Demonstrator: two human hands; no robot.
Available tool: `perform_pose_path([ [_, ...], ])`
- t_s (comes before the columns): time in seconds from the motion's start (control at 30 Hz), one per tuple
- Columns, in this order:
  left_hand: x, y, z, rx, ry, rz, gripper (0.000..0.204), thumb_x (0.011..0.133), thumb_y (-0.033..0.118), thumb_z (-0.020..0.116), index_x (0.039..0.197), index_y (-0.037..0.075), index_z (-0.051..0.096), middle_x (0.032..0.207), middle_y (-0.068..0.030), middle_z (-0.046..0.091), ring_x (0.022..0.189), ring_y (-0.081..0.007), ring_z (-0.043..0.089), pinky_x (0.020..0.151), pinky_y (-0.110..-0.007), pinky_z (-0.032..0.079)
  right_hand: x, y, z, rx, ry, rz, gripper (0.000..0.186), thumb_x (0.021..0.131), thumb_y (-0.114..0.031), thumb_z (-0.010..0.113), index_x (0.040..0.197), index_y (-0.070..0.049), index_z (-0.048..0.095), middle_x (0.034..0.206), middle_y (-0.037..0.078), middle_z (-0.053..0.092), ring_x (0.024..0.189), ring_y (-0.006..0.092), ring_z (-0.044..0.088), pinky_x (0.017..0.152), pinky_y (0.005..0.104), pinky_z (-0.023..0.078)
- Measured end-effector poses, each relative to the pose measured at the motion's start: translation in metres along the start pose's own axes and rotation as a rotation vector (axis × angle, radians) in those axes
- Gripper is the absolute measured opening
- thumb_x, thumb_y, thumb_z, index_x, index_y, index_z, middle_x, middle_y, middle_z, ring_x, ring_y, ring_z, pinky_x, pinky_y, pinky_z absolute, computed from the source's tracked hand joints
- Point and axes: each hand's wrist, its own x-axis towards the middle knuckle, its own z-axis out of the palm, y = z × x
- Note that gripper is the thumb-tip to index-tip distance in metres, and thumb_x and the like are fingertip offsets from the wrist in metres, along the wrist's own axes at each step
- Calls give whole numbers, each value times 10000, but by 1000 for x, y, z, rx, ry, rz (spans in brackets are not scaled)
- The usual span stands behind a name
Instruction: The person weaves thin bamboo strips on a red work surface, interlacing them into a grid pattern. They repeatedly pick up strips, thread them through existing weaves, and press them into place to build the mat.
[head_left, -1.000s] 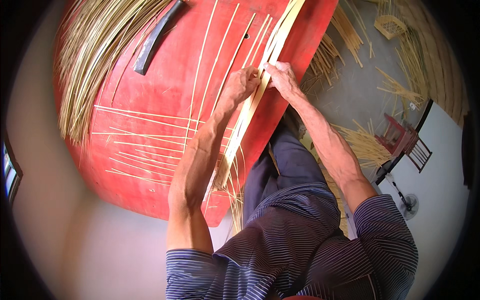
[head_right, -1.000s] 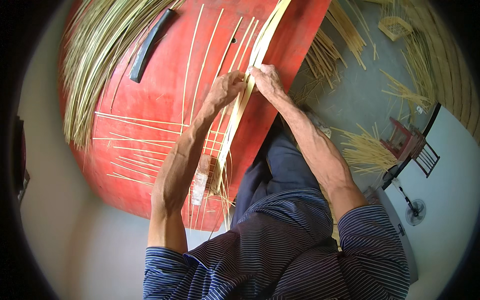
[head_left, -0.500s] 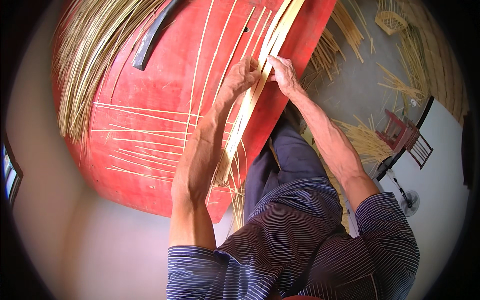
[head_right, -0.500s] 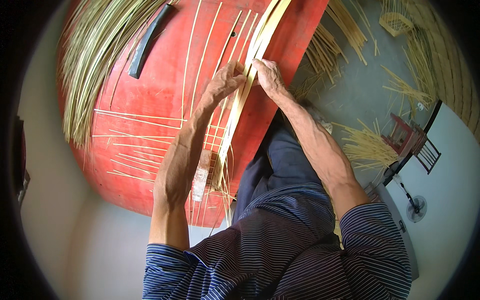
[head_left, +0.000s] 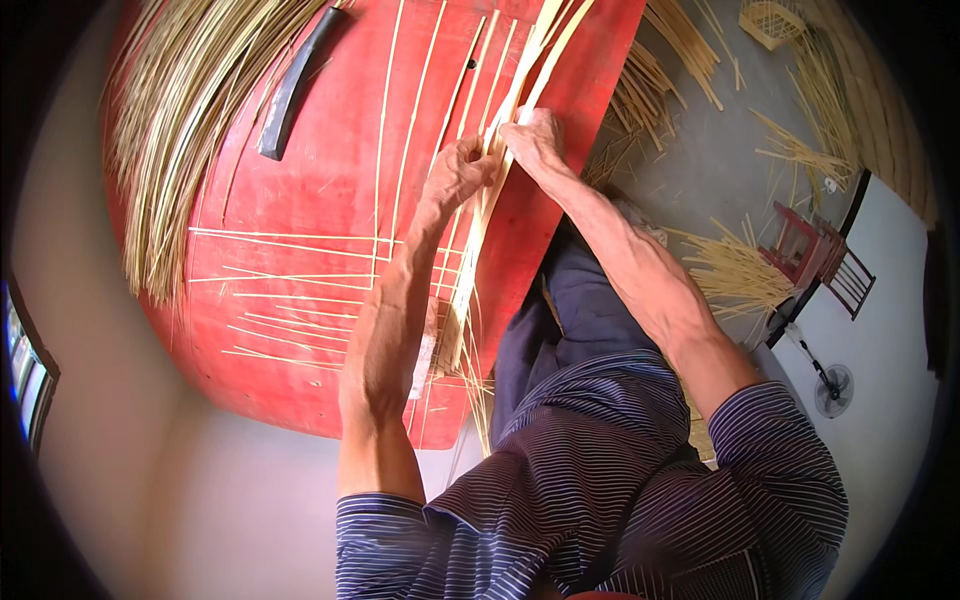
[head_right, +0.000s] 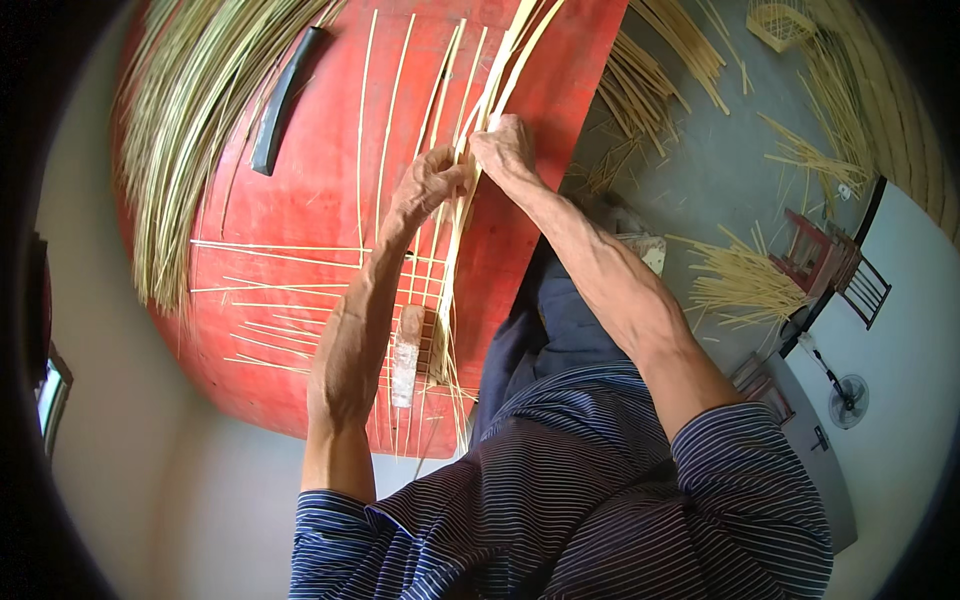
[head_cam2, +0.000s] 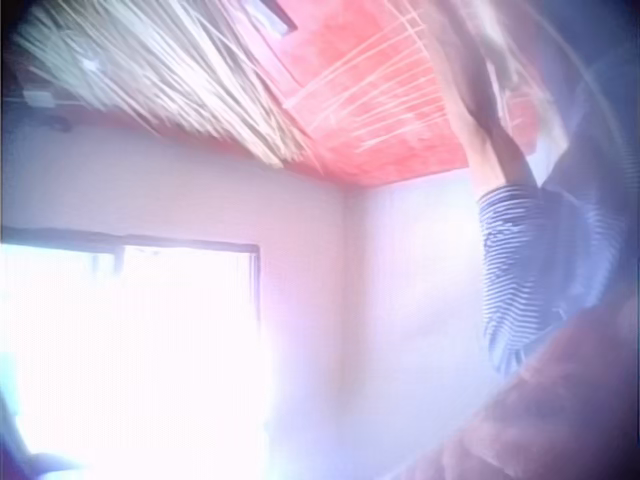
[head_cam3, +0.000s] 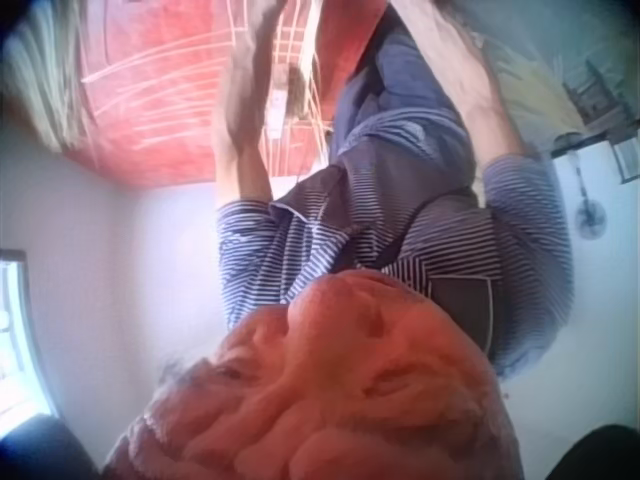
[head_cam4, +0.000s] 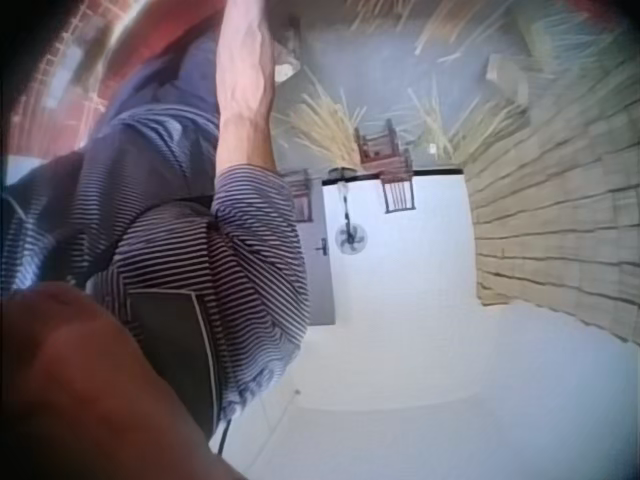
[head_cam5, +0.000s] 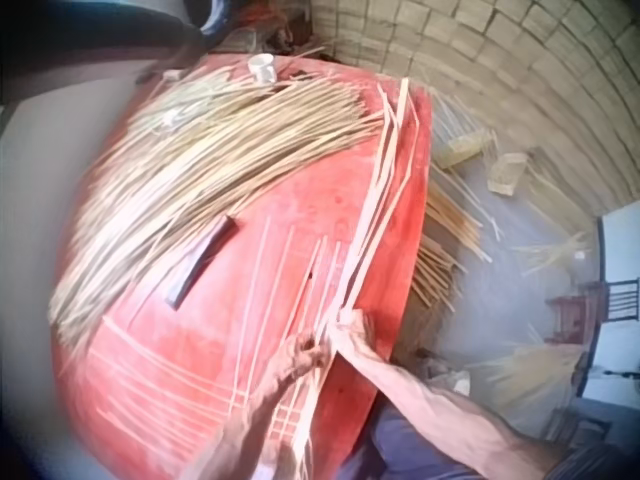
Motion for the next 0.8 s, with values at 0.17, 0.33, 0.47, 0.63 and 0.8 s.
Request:
perform_pose_path([
  [0.17,-4,-8,2,285,180,105,193,837,77,547,1010,-4,578,682,-111,630,621,-148,590,597,-339,492,-1,28,-6,228,42,45,146,718,-104,584,623,4,614,600,127,667,555,209,658,541,387,521],
  [0.33,-20,-2,3,478,201,56,260,876,266,697,928,45,570,668,-188,629,656,-355,657,556,-443,494,6,46,3,509,-46,213,105,732,-84,665,767,16,663,651,76,658,585,188,660,534,321,527],
  [0.47,-16,-15,22,428,338,-4,229,828,232,658,774,24,577,584,-86,604,540,-178,583,532,-359,470,32,71,20,402,2,139,99,707,-94,724,694,-11,671,633,44,626,533,167,583,481,322,447],
  [0.63,-20,-31,13,419,132,-53,223,817,214,646,918,16,667,770,-129,724,718,-182,681,677,-365,536,25,56,15,206,-26,217,126,611,-114,676,563,-29,597,534,21,548,484,136,496,454,341,351],
  [0.8,-13,-53,20,131,116,47,184,849,190,644,909,19,613,770,-161,622,675,-217,586,645,-362,493,16,53,8,295,-54,199,141,644,-118,646,579,-24,563,550,38,551,491,157,511,465,343,389],
])
